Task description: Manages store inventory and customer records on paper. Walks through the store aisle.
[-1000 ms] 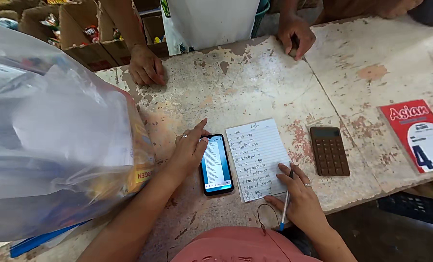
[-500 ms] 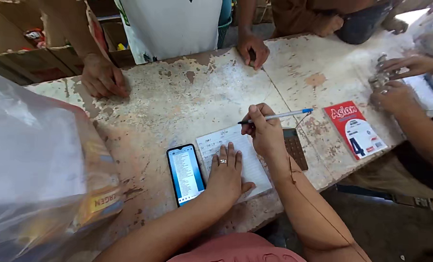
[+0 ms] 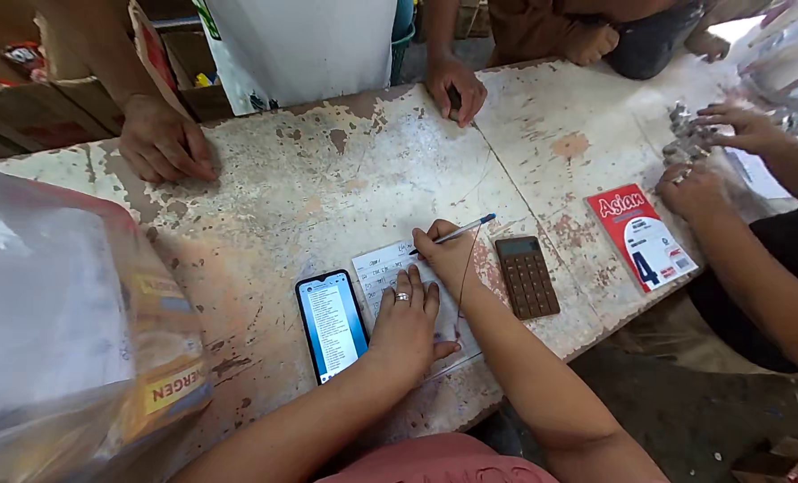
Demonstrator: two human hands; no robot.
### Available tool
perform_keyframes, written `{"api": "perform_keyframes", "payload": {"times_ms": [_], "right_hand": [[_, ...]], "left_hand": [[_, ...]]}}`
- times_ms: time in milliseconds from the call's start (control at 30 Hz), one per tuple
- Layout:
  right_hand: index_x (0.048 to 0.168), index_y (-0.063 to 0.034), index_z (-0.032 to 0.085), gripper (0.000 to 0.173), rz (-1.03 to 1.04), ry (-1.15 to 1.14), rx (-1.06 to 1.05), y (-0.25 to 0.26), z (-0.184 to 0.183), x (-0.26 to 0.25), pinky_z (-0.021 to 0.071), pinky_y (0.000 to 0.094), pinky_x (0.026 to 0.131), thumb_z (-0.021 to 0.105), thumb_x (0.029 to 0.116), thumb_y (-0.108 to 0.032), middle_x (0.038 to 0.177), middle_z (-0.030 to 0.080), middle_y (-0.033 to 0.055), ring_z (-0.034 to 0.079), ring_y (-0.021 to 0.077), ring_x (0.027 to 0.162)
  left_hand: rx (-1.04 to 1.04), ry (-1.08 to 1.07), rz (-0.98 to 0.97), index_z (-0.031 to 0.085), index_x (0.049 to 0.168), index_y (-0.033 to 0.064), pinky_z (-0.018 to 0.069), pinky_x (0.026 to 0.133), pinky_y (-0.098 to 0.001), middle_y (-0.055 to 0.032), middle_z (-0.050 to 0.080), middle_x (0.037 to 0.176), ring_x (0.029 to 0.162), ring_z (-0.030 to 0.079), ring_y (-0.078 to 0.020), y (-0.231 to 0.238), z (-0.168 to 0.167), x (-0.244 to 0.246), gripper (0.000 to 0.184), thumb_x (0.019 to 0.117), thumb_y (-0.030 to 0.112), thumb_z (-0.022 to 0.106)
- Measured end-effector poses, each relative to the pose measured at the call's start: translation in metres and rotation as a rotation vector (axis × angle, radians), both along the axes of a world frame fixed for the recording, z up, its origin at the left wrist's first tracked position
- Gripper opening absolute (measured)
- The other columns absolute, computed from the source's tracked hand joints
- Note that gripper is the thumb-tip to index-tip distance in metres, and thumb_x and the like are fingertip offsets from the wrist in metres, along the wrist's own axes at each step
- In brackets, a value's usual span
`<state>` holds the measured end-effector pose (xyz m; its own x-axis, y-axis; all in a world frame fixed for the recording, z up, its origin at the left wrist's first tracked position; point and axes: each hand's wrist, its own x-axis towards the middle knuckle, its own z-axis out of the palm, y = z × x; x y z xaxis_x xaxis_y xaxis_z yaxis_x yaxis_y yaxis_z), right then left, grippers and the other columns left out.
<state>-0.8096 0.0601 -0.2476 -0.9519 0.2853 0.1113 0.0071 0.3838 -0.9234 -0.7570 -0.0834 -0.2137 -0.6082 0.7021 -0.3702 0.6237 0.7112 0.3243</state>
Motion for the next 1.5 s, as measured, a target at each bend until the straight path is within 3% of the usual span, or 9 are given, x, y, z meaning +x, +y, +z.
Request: {"api": "perform_keyframes", "payload": {"times_ms": [100, 267, 333, 433, 633, 767, 1100, 1333, 1500], "right_hand": [[0.066, -0.0099, 0.052, 0.032, -0.001, 0.006, 0.028, -0.002, -0.001, -0.001, 0.0453, 0.0194, 0.049, 0.068, 0.0937, -0.011, 0.055, 0.054, -0.0046, 0.053, 0.0010, 0.049], [0.063, -0.0117, 0.048, 0.034, 0.030, 0.043, 0.126, 0.000, -0.007, 0.002, 0.0347, 0.0220, 0.045, 0.068, 0.0907, -0.012, 0.052, 0.046, -0.0041, 0.042, 0.0031, 0.045], [0.065, -0.0089, 0.052, 0.033, 0.042, 0.015, 0.111, -0.001, -0.003, 0.005, 0.0365, 0.0232, 0.043, 0.070, 0.0928, -0.014, 0.053, 0.050, 0.0000, 0.046, 0.0063, 0.044], [0.065, -0.0094, 0.052, 0.033, 0.026, -0.023, 0.121, 0.000, -0.001, -0.002, 0.0401, 0.0188, 0.049, 0.070, 0.0920, -0.012, 0.054, 0.051, -0.0051, 0.047, -0.0005, 0.048], [0.066, -0.0089, 0.052, 0.031, 0.001, 0.013, -0.001, 0.008, 0.002, -0.005, 0.0460, 0.0171, 0.050, 0.069, 0.0925, -0.005, 0.056, 0.055, -0.0046, 0.053, -0.0003, 0.049], [0.064, -0.0102, 0.050, 0.033, 0.022, 0.010, 0.130, 0.007, -0.002, -0.004, 0.0381, 0.0189, 0.048, 0.068, 0.0915, -0.010, 0.054, 0.048, -0.0055, 0.045, -0.0003, 0.048], [0.063, -0.0104, 0.050, 0.033, 0.019, -0.022, 0.149, 0.008, 0.001, -0.004, 0.0398, 0.0201, 0.048, 0.069, 0.0906, -0.012, 0.054, 0.049, -0.0053, 0.046, 0.0003, 0.048], [0.063, -0.0115, 0.046, 0.034, 0.020, 0.044, 0.226, 0.010, -0.005, -0.004, 0.0316, 0.0221, 0.048, 0.065, 0.0912, -0.013, 0.054, 0.042, -0.0056, 0.039, 0.0019, 0.048], [0.065, -0.0094, 0.050, 0.032, -0.017, 0.035, 0.109, 0.011, 0.001, -0.003, 0.0396, 0.0171, 0.048, 0.067, 0.0922, -0.007, 0.055, 0.049, -0.0052, 0.046, -0.0009, 0.048]], "left_hand": [[-0.014, -0.013, -0.017, 0.023, 0.161, 0.0006, 0.0176, 0.122, -0.0624, -0.0328, 0.007, 0.166, 0.155, 0.009, -0.0481, -0.002, 0.000, -0.002, 0.105, 0.0911, 0.074, 0.051], [-0.044, -0.004, -0.046, 0.021, 0.161, 0.0023, 0.0194, 0.122, -0.0607, -0.0322, 0.006, 0.167, 0.155, 0.008, -0.0477, -0.004, 0.000, -0.004, 0.107, 0.0895, 0.076, 0.052], [-0.036, -0.002, -0.043, 0.023, 0.161, 0.0029, 0.0205, 0.122, -0.0600, -0.0325, 0.006, 0.166, 0.155, 0.009, -0.0479, -0.004, 0.000, -0.005, 0.106, 0.0895, 0.076, 0.052], [-0.044, 0.008, -0.050, 0.024, 0.161, 0.0040, 0.0224, 0.121, -0.0595, -0.0322, 0.005, 0.167, 0.155, 0.009, -0.0475, -0.003, 0.001, -0.007, 0.105, 0.0893, 0.076, 0.052], [-0.022, 0.005, -0.043, 0.027, 0.160, 0.0052, 0.0208, 0.122, -0.0587, -0.0315, 0.006, 0.167, 0.156, 0.008, -0.0459, -0.004, 0.000, -0.009, 0.104, 0.0884, 0.077, 0.052], [-0.029, -0.009, -0.049, 0.027, 0.160, 0.0048, 0.0177, 0.123, -0.0572, -0.0317, 0.004, 0.167, 0.156, 0.004, -0.0454, -0.003, -0.002, -0.009, 0.108, 0.0860, 0.079, 0.053], [-0.006, 0.032, -0.062, 0.034, 0.158, 0.0059, 0.0259, 0.121, -0.0558, -0.0282, 0.008, 0.168, 0.156, 0.012, -0.0445, -0.004, -0.003, -0.014, 0.105, 0.0849, 0.079, 0.056], [-0.015, 0.027, -0.075, 0.035, 0.157, 0.0081, 0.0269, 0.120, -0.0549, -0.0287, 0.010, 0.168, 0.156, 0.013, -0.0438, -0.005, -0.002, -0.017, 0.102, 0.0858, 0.079, 0.054], [-0.001, 0.034, -0.076, 0.034, 0.158, 0.0071, 0.0266, 0.120, -0.0552, -0.0292, 0.011, 0.167, 0.156, 0.013, -0.0438, -0.006, -0.003, -0.016, 0.103, 0.0858, 0.078, 0.055]]}}
